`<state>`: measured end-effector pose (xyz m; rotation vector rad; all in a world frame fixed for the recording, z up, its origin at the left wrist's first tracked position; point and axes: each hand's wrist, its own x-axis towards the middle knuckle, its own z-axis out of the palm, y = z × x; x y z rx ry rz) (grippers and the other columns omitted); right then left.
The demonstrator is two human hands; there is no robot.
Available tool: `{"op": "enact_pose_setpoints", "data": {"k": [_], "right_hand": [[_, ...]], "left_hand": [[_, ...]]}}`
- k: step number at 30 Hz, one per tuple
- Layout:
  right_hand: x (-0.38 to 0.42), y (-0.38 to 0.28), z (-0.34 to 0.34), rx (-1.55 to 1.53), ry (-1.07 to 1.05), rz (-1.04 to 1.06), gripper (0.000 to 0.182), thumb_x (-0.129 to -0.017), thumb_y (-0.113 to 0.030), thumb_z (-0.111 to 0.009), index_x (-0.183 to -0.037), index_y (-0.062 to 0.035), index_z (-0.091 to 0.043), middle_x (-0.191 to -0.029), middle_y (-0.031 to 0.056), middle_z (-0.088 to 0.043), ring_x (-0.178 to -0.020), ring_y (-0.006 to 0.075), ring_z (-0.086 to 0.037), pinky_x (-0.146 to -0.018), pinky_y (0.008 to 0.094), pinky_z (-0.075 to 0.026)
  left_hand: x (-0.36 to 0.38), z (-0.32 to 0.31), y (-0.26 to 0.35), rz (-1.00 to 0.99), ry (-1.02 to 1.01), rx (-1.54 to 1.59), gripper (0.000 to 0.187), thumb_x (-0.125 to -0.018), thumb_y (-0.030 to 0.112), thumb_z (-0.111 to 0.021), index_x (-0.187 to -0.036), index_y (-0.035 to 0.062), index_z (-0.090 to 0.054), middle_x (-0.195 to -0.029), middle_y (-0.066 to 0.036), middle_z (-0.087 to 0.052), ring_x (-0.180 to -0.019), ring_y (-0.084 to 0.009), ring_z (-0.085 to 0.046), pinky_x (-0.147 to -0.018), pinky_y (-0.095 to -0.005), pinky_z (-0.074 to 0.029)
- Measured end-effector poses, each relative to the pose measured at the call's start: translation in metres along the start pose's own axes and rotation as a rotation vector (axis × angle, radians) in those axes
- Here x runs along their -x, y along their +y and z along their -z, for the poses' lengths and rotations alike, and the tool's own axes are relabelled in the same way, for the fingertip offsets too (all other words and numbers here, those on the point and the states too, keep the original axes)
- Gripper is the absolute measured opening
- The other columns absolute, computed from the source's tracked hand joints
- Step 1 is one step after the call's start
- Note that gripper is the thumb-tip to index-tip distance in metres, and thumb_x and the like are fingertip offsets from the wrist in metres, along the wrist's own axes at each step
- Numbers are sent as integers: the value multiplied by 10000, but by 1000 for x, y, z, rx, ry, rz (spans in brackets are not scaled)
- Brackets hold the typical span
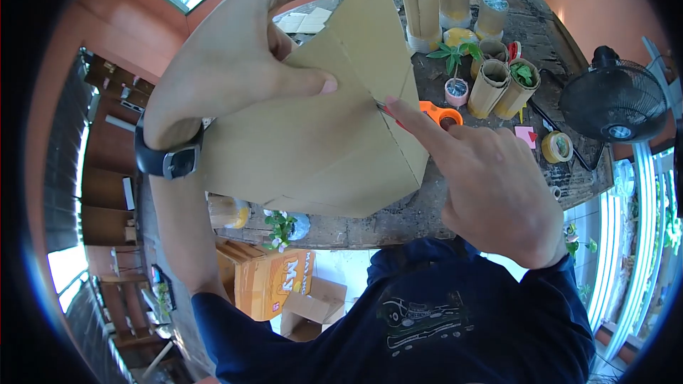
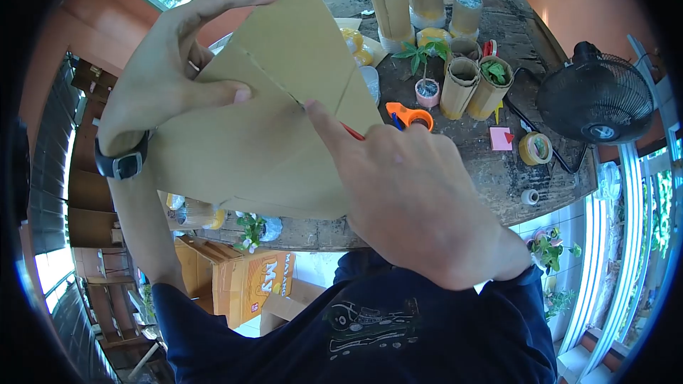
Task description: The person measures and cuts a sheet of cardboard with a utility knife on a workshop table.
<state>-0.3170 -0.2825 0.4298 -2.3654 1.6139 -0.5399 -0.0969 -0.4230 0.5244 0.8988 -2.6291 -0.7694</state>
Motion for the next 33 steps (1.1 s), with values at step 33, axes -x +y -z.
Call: {"op": "enact_pose_setpoints", "data": {"k": [33], "right_hand": [[-5,10,-41,55,-48,0,534,-949,-141,-579,-1473,-171,-478,-639,98,-581,-536,304,-579,-529,453,-439]], "left_hand": [[11,-34,1,39,249,-514,208,-844,84,-729,-1024,-20,-733,-939,-138,-749,-868,-213,-718,-819,-315,-543]]}}
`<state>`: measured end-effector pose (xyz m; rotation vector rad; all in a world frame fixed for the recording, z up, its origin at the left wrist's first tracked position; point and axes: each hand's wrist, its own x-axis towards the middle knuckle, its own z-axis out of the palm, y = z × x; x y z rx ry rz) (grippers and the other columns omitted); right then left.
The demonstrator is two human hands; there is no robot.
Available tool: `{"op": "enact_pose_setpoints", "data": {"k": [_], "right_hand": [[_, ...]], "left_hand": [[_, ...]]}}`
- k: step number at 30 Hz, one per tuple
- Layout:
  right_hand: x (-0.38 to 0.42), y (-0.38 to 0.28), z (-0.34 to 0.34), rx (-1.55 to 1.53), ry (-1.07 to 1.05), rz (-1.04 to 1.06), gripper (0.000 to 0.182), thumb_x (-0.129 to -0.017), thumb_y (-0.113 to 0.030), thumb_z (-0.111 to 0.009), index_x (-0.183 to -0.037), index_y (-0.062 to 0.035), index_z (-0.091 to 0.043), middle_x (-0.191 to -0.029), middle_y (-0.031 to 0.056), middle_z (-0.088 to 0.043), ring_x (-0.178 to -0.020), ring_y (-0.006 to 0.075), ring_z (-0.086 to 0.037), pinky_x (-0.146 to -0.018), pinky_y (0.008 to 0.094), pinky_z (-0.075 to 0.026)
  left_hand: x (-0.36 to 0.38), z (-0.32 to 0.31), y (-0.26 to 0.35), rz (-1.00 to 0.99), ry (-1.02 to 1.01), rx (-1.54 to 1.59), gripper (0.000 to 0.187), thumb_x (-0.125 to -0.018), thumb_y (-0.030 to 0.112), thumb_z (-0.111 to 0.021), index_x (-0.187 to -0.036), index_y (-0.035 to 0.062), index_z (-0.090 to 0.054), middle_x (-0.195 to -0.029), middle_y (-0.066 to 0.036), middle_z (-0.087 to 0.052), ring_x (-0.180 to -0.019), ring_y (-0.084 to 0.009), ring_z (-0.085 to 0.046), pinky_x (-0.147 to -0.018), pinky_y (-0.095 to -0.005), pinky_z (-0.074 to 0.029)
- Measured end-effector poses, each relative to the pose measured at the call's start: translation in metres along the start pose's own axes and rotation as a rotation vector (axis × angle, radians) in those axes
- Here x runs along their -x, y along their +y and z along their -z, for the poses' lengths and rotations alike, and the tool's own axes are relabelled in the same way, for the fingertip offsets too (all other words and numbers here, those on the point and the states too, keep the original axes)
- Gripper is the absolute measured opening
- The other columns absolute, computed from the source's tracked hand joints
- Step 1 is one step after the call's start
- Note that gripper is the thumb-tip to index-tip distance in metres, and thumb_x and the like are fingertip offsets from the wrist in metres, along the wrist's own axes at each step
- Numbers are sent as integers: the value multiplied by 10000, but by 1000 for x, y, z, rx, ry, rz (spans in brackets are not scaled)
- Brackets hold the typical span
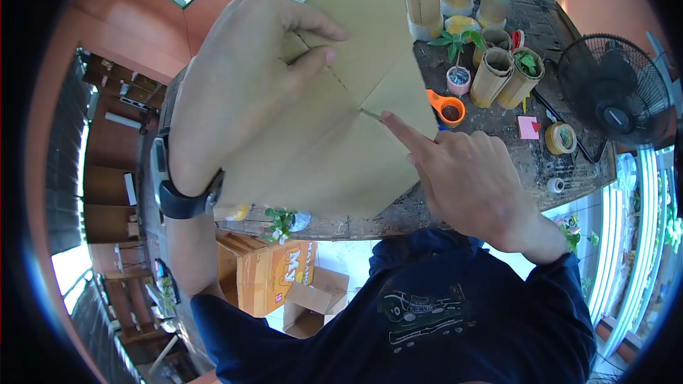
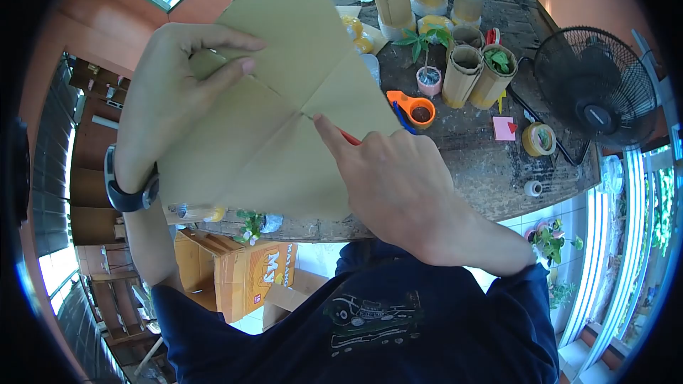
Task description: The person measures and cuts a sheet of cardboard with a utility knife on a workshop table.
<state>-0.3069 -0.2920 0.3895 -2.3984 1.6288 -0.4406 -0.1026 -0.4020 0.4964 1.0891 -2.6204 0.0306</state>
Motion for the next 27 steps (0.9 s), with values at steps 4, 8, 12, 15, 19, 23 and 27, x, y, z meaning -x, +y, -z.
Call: {"op": "enact_pose_setpoints", "data": {"k": [4,8,12,15,19,23,27], "right_hand": [[18,-2,14,-32,28,-35,553,-919,-117,-609,-1460,-166,-505,-639,99,-584,-536,301,-580,-529,437,-437],[16,4,21,-134,167,-13,582,-889,-79,-637,-1453,-153,-519,-633,109,-568,-534,301,-573,-531,429,-431],[9,9,13,-238,254,57,579,-891,-78,-638,-1452,-159,-519,-641,111,-566,-536,305,-573,-528,432,-434],[4,13,7,-211,233,86,588,-915,-161,-627,-1482,-202,-475,-671,100,-618,-518,294,-616,-475,425,-486],[2,13,3,-195,216,78,596,-910,-147,-620,-1485,-201,-471,-675,105,-626,-523,294,-623,-483,423,-497],[-2,7,-2,-119,176,27,582,-917,-110,-598,-1481,-190,-481,-658,100,-592,-533,301,-588,-519,436,-468],[10,-1,15,-83,42,-28,580,-931,-113,-583,-1494,-176,-460,-644,97,-576,-520,305,-566,-527,447,-456]], "left_hand": [[-6,-1,-8,10,-24,35,228,-863,82,-717,-1076,2,-732,-1006,-111,-752,-869,-177,-703,-834,-308,-541],[-5,2,-15,42,-47,69,282,-873,106,-726,-1144,30,-721,-1104,-76,-740,-921,-138,-677,-865,-298,-532],[-6,4,-10,79,-77,32,324,-870,133,-743,-1180,43,-711,-1144,-69,-731,-978,-128,-663,-891,-296,-522],[-6,4,-10,36,-69,3,342,-869,135,-747,-1197,49,-706,-1161,-72,-726,-977,-125,-662,-890,-296,-524],[-7,3,-8,48,-74,33,349,-861,129,-755,-1200,59,-709,-1172,-65,-721,-966,-115,-659,-880,-291,-529],[-8,2,-6,54,-67,35,359,-853,116,-760,-1205,67,-710,-1152,-55,-722,-937,-108,-651,-846,-283,-538],[-8,0,-15,13,-29,29,351,-848,104,-759,-1195,72,-718,-1124,-43,-724,-894,-105,-634,-808,-276,-538]]}}
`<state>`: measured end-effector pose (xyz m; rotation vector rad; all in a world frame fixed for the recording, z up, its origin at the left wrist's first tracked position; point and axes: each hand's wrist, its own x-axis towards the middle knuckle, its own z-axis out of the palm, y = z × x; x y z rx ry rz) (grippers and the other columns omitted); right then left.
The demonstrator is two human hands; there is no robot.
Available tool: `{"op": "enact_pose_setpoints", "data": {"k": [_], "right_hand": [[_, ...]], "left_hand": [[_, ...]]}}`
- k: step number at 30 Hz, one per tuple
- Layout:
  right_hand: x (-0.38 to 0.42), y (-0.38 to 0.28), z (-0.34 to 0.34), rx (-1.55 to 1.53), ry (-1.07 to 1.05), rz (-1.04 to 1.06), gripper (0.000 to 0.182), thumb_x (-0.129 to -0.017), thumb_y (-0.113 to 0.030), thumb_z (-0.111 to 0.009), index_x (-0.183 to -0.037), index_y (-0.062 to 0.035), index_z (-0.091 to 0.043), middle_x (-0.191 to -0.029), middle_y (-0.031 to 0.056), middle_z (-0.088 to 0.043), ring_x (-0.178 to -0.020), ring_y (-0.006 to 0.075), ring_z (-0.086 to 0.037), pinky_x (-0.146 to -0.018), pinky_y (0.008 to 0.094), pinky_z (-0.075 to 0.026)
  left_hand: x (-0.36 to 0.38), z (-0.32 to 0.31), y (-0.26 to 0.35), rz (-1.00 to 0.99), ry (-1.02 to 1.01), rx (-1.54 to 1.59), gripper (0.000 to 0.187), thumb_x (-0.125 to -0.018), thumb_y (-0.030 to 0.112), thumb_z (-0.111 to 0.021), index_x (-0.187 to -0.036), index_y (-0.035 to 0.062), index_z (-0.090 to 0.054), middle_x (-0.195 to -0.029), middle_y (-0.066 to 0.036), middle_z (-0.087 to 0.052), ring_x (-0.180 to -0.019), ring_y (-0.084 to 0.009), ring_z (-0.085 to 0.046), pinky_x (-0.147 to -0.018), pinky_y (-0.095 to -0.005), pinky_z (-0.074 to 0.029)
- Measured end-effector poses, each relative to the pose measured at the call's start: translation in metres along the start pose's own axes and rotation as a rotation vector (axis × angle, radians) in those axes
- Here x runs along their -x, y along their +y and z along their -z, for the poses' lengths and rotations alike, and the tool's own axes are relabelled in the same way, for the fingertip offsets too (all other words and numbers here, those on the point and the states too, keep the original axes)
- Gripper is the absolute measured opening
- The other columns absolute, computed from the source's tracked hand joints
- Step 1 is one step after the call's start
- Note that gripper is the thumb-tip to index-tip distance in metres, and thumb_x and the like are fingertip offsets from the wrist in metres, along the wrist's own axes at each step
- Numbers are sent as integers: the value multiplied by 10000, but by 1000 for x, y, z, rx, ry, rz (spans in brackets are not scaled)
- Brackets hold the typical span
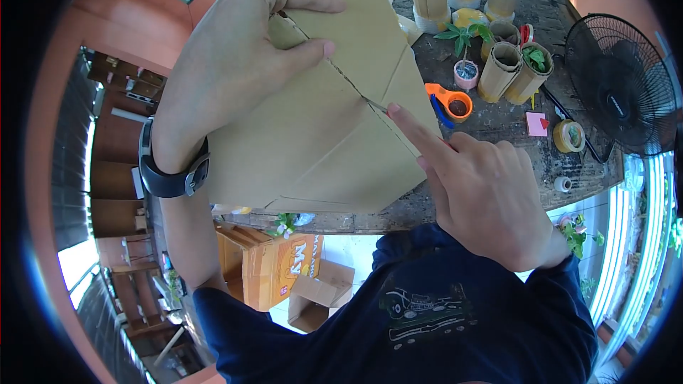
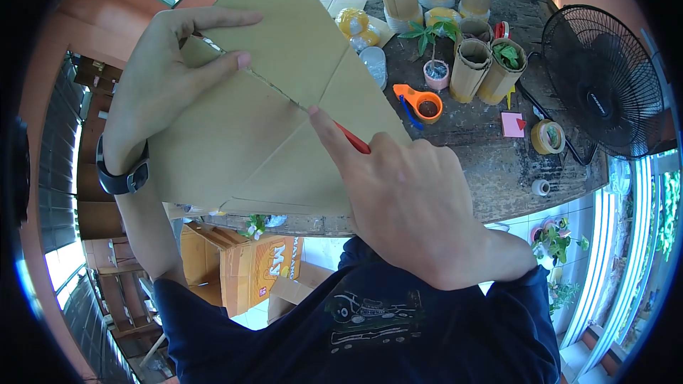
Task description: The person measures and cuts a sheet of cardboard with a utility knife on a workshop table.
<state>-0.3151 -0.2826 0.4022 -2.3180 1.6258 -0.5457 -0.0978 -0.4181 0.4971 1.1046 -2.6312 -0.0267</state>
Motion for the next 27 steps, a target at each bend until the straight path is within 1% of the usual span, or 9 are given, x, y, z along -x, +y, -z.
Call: {"op": "enact_pose_setpoints", "data": {"k": [3,6,9,12,15,18,21,24,27], "right_hand": [[-7,6,-12,-11,65,59,611,-923,-110,-587,-1511,-168,-432,-638,101,-573,-510,303,-565,-519,448,-455],[-10,4,-20,33,73,26,620,-918,-107,-591,-1513,-169,-430,-643,104,-577,-509,300,-569,-520,449,-455],[3,-5,-1,36,-33,-19,615,-920,-111,-594,-1511,-168,-432,-648,106,-584,-498,299,-571,-505,447,-451],[-2,-3,-8,32,49,22,612,-917,-112,-599,-1505,-164,-438,-650,110,-589,-479,294,-568,-481,435,-444],[-4,-6,-9,41,45,28,615,-913,-110,-601,-1504,-158,-439,-647,112,-590,-465,295,-565,-466,430,-439],[-4,-7,-11,50,51,14,609,-916,-112,-596,-1502,-150,-438,-655,118,-598,-474,299,-574,-474,435,-445],[3,-10,-1,100,2,29,642,-799,-75,-587,-1431,-18,-491,-616,123,-613,-529,263,-656,-468,378,-517],[0,-6,-9,35,16,9,594,-919,-117,-589,-1495,-142,-444,-646,117,-597,-494,296,-588,-484,439,-451],[-2,-5,-19,49,46,-2,583,-917,-115,-586,-1484,-142,-453,-648,119,-600,-526,298,-603,-503,442,-465]], "left_hand": [[2,2,12,5,-40,-3,337,-841,105,-763,-1175,78,-730,-1116,-32,-726,-882,-109,-611,-828,-285,-514],[0,-5,12,-1,24,-46,330,-833,111,-771,-1160,76,-736,-1121,-27,-725,-893,-118,-597,-859,-292,-485],[0,0,6,3,41,-23,342,-826,126,-784,-1160,70,-734,-1118,-21,-724,-901,-128,-581,-881,-302,-463],[-1,2,14,47,18,-11,323,-835,147,-787,-1143,63,-737,-1114,-38,-721,-898,-116,-612,-854,-292,-496],[0,4,16,118,-26,65,313,-844,156,-787,-1133,50,-732,-1090,-70,-722,-888,-104,-651,-815,-273,-531],[2,1,13,129,11,4,307,-852,145,-778,-1133,34,-724,-1056,-97,-724,-872,-104,-678,-775,-260,-553],[3,3,21,156,-11,38,317,-849,134,-776,-1141,25,-717,-1026,-93,-726,-858,-106,-678,-771,-260,-551],[3,4,25,79,-22,60,310,-853,134,-768,-1140,28,-719,-1019,-86,-726,-850,-103,-677,-757,-262,-554],[4,1,22,42,29,-72,305,-858,133,-758,-1143,34,-720,-1005,-80,-724,-847,-98,-676,-748,-261,-555]]}}
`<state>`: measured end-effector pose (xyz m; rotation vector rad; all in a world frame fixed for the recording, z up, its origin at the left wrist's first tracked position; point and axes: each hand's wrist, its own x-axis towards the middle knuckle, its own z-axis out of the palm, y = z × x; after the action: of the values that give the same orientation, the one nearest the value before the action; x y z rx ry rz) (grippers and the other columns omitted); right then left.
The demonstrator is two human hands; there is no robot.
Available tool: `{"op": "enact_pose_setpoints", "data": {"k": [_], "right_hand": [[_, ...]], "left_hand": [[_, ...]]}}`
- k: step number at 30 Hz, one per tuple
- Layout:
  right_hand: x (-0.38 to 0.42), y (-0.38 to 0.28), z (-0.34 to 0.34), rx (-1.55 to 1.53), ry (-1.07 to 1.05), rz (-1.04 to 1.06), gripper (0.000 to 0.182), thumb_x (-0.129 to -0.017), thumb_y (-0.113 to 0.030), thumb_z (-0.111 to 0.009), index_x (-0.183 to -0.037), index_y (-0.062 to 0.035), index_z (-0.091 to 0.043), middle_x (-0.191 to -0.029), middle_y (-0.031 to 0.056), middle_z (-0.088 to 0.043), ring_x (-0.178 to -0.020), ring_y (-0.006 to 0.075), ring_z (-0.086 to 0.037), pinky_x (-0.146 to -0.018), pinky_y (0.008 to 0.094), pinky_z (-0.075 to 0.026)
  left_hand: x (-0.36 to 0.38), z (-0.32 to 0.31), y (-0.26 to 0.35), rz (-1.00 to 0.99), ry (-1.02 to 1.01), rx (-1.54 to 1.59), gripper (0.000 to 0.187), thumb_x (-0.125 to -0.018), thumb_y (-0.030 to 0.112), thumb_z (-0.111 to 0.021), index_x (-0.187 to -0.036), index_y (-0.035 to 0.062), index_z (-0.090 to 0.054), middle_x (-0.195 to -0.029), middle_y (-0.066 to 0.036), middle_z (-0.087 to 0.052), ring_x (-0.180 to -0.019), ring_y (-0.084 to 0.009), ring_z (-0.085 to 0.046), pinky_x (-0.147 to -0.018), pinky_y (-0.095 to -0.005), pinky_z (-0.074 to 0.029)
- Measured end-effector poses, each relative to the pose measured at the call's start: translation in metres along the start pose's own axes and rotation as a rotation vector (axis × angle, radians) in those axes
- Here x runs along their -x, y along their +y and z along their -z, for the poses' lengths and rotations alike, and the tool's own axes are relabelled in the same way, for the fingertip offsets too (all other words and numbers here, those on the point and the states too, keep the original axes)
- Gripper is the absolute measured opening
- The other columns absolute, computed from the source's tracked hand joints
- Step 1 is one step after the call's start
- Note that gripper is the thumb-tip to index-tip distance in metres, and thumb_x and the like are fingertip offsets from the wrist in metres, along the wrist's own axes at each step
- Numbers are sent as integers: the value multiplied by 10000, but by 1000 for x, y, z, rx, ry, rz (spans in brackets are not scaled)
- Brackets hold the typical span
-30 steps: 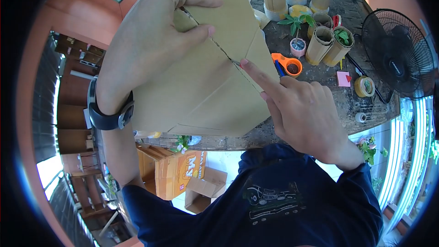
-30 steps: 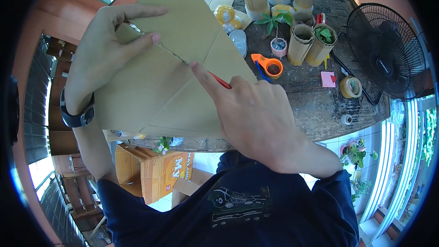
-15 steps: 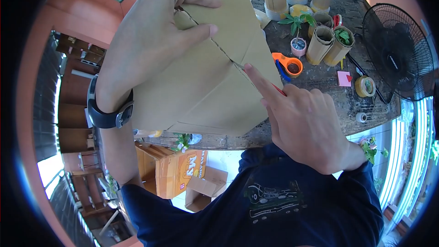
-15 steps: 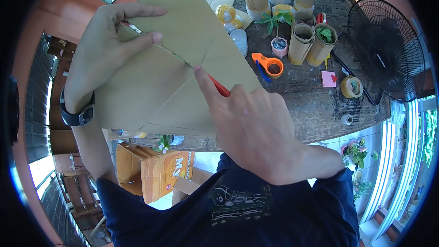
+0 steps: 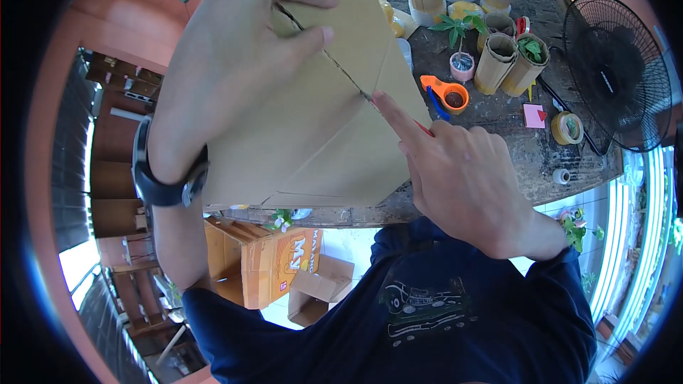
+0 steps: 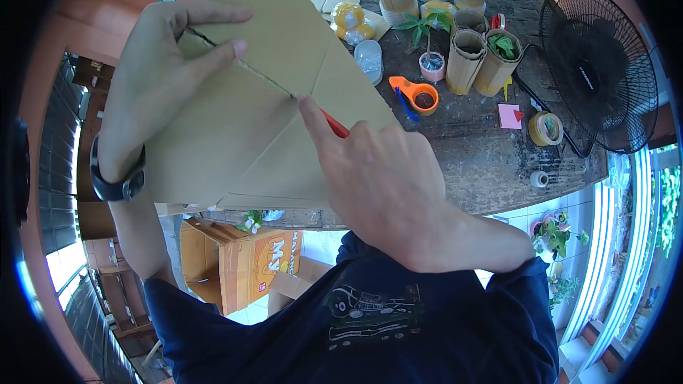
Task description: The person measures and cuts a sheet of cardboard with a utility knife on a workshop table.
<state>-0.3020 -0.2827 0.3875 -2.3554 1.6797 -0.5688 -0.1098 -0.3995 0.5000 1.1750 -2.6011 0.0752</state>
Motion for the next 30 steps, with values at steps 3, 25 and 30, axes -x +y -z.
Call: {"op": "enact_pose_setpoints", "data": {"k": [3,25,30], "right_hand": [[9,-5,15,14,-152,-62,586,-914,-113,-584,-1484,-142,-451,-666,127,-613,-550,309,-620,-519,453,-477],[-5,13,-24,-24,-90,33,574,-865,-66,-566,-1434,-94,-495,-646,136,-625,-580,320,-644,-534,444,-491],[-1,19,-17,-20,-68,92,594,-807,-35,-571,-1398,-35,-510,-629,126,-635,-622,296,-683,-525,408,-514]], "left_hand": [[-5,8,14,244,-129,217,296,-863,132,-748,-1142,39,-724,-999,-79,-719,-845,-99,-674,-743,-262,-556],[-4,10,-4,246,-195,276,296,-869,109,-743,-1151,24,-716,-941,-73,-727,-751,-79,-690,-676,-221,-566],[-3,8,-11,240,-173,329,297,-869,91,-736,-1159,29,-717,-919,-68,-734,-746,-81,-700,-673,-208,-566]]}}
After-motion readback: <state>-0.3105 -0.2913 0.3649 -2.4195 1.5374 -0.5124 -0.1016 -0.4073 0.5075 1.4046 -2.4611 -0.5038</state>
